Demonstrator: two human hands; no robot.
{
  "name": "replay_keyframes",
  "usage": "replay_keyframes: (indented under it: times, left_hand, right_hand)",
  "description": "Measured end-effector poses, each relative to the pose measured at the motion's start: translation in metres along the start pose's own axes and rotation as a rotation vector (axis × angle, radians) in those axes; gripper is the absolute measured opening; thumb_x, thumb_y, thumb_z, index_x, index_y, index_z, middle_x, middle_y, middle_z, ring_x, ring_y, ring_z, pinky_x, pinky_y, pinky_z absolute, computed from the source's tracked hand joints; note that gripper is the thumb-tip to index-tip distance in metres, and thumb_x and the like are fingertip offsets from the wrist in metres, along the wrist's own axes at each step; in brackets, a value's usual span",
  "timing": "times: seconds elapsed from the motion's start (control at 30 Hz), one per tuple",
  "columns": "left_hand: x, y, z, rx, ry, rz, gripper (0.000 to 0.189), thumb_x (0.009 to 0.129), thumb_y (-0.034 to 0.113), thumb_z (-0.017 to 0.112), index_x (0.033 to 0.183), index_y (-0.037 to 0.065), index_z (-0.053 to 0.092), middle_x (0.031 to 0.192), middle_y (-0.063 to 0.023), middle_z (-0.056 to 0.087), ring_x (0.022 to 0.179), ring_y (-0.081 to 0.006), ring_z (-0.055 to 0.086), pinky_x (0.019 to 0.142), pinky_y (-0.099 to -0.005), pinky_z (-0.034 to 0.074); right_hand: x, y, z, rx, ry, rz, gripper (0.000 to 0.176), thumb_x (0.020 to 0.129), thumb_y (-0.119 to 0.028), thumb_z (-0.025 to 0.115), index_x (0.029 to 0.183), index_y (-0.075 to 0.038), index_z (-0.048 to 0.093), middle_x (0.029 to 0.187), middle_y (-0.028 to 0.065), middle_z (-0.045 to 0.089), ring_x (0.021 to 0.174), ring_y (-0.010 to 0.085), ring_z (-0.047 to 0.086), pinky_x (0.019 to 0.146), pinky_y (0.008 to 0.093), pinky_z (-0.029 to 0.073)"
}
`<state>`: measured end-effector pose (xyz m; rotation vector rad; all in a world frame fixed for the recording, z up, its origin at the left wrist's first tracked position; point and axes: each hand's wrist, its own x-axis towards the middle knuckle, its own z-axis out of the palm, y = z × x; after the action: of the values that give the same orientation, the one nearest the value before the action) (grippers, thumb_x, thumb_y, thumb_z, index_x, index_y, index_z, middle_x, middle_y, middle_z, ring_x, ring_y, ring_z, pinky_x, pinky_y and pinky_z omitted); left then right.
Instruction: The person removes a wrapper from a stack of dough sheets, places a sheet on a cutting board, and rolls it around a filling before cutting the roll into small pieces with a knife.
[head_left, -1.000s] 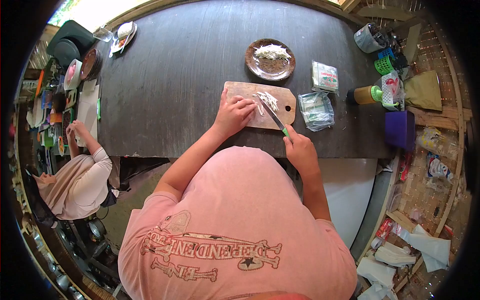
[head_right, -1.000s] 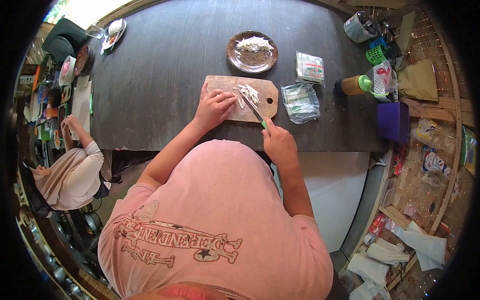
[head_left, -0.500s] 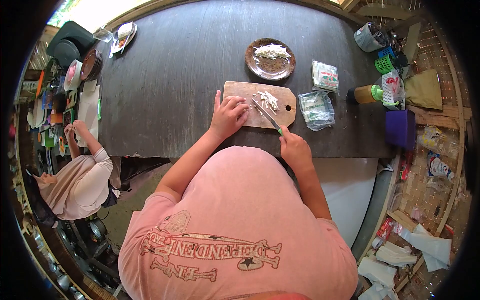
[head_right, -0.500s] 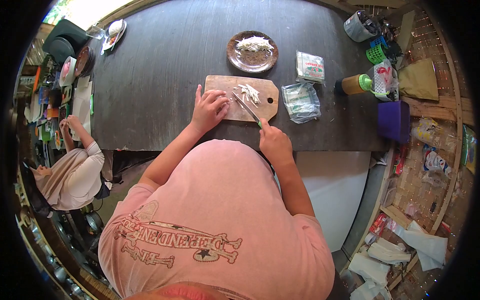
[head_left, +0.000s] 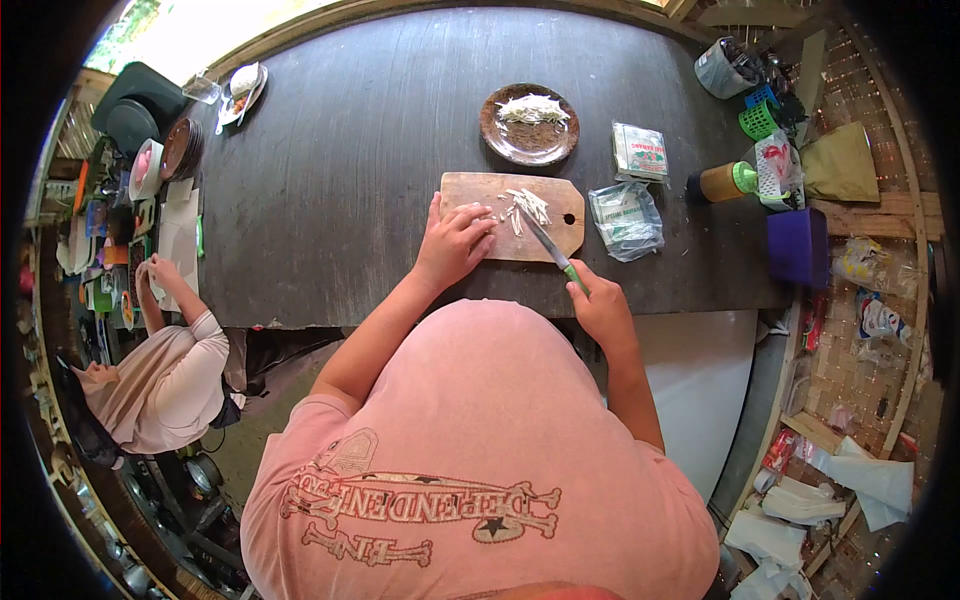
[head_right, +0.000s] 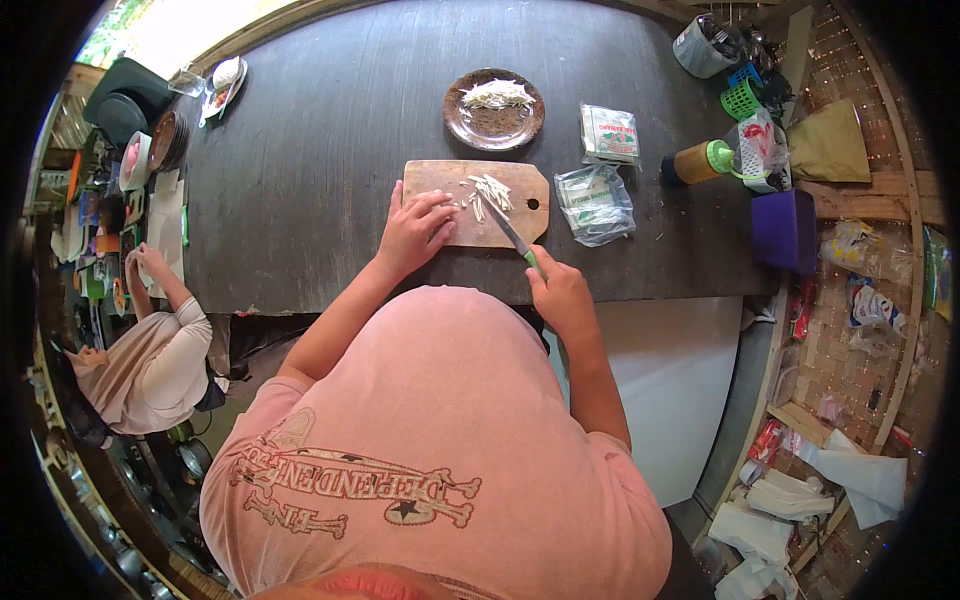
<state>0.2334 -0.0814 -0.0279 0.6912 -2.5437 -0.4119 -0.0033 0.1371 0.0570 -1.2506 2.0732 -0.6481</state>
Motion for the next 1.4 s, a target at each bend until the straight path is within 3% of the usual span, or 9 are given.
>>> replay_keyframes:
  times: [0.07, 0.27, 0.83, 0.9, 1.1, 1.3, 1.4]
  left_hand:
    - [0.003, 0.002, 0.001, 0.01, -0.025, 0.006, 0.023, 0.1, 0.028, 0.078, 0.121, 0.019, 0.079, 0.141, 0.0011, 0.071, 0.145, -0.0231, 0.06, 0.132, -0.0744, 0.02]
    - [0.016, 0.011, 0.005, 0.046, -0.079, 0.04, 0.026, 0.103, 0.031, 0.075, 0.126, 0.02, 0.079, 0.14, 0.0027, 0.072, 0.147, -0.0227, 0.058, 0.132, -0.0768, 0.014]
    - [0.039, 0.007, 0.01, 0.078, -0.096, 0.007, 0.026, 0.1, 0.031, 0.076, 0.125, 0.022, 0.077, 0.137, 0.0014, 0.069, 0.143, -0.0219, 0.058, 0.13, -0.0791, 0.017]
    - [0.04, 0.005, 0.01, 0.098, -0.108, 0.015, 0.03, 0.102, 0.032, 0.074, 0.13, 0.021, 0.076, 0.141, 0.0013, 0.069, 0.146, -0.0225, 0.057, 0.129, -0.0796, 0.017]
    - [0.039, 0.005, 0.022, 0.059, -0.065, 0.04, 0.036, 0.103, 0.031, 0.074, 0.137, 0.02, 0.075, 0.152, 0.0017, 0.068, 0.152, -0.0245, 0.055, 0.131, -0.0784, 0.014]
    - [0.037, 0.006, 0.016, 0.013, -0.103, 0.045, 0.032, 0.102, 0.028, 0.075, 0.133, 0.021, 0.076, 0.148, 0.0031, 0.068, 0.15, -0.0243, 0.056, 0.129, -0.0806, 0.016]
    - [0.035, 0.008, 0.011, 0.012, -0.094, 0.031, 0.03, 0.101, 0.027, 0.076, 0.13, 0.021, 0.077, 0.146, 0.0033, 0.069, 0.149, -0.024, 0.057, 0.129, -0.0805, 0.016]
  right_hand:
    - [-0.002, 0.013, 0.004, -0.066, 0.141, -0.048, 0.043, 0.105, -0.021, 0.07, 0.147, -0.014, 0.067, 0.104, 0.0252, 0.077, 0.1, 0.0488, 0.073, 0.086, 0.0569, 0.057]
    - [-0.006, 0.02, -0.005, -0.086, 0.202, 0.019, 0.044, 0.105, -0.021, 0.07, 0.149, -0.015, 0.067, 0.107, 0.0228, 0.078, 0.101, 0.0468, 0.074, 0.087, 0.0564, 0.058]
    - [-0.008, 0.008, 0.004, -0.213, 0.069, -0.002, 0.045, 0.105, -0.024, 0.07, 0.148, -0.015, 0.066, 0.103, 0.0204, 0.078, 0.097, 0.0454, 0.075, 0.085, 0.057, 0.059]
    - [-0.008, 0.011, 0.003, -0.225, 0.052, -0.007, 0.045, 0.105, -0.024, 0.07, 0.149, -0.015, 0.066, 0.102, 0.0204, 0.078, 0.097, 0.0454, 0.075, 0.085, 0.057, 0.059]
    - [-0.004, 0.021, 0.008, -0.185, 0.169, -0.046, 0.046, 0.105, -0.024, 0.07, 0.15, -0.018, 0.066, 0.102, 0.0189, 0.078, 0.098, 0.0447, 0.075, 0.084, 0.0568, 0.059]
    - [-0.006, 0.014, 0.004, -0.226, 0.088, -0.025, 0.047, 0.105, -0.024, 0.07, 0.151, -0.018, 0.066, 0.104, 0.0181, 0.077, 0.097, 0.0443, 0.075, 0.083, 0.0567, 0.06]
    - [-0.007, 0.022, 0.002, -0.193, 0.168, -0.046, 0.048, 0.105, -0.024, 0.07, 0.152, -0.019, 0.065, 0.103, 0.018, 0.077, 0.096, 0.0443, 0.075, 0.083, 0.0571, 0.06]
